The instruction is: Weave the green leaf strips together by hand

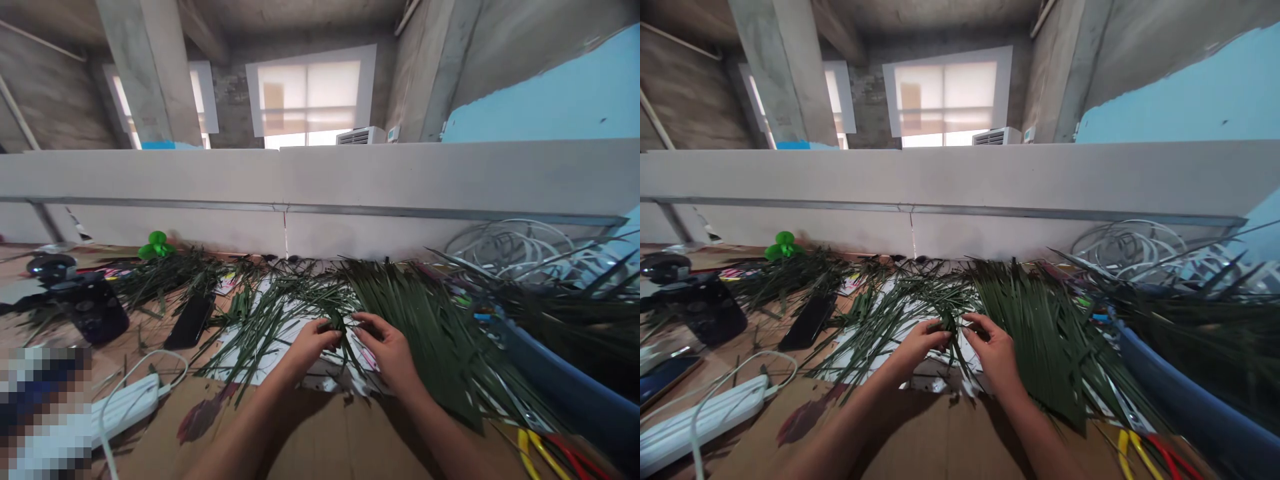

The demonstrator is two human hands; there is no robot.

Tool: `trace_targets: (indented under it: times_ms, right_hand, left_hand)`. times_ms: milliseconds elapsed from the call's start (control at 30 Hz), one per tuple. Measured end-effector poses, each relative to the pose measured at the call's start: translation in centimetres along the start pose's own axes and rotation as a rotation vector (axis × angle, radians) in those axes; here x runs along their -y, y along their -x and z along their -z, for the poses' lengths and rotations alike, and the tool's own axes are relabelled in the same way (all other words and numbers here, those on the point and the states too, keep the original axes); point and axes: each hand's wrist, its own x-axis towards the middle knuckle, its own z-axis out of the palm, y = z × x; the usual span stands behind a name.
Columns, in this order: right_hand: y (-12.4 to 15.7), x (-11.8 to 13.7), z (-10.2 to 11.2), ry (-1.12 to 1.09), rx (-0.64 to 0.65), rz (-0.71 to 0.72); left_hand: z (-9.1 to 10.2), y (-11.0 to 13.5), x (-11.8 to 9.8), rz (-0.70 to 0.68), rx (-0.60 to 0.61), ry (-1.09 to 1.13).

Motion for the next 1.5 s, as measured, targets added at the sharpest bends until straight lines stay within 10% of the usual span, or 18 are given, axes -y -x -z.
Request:
trace_targets:
  times_ms: [1500]
  right_hand:
    - [1.2, 0.5, -0.5, 0.306, 0.031, 0.003]
  left_hand:
    - [-1.4, 0.4, 0.3, 0.087, -0.054, 0.162]
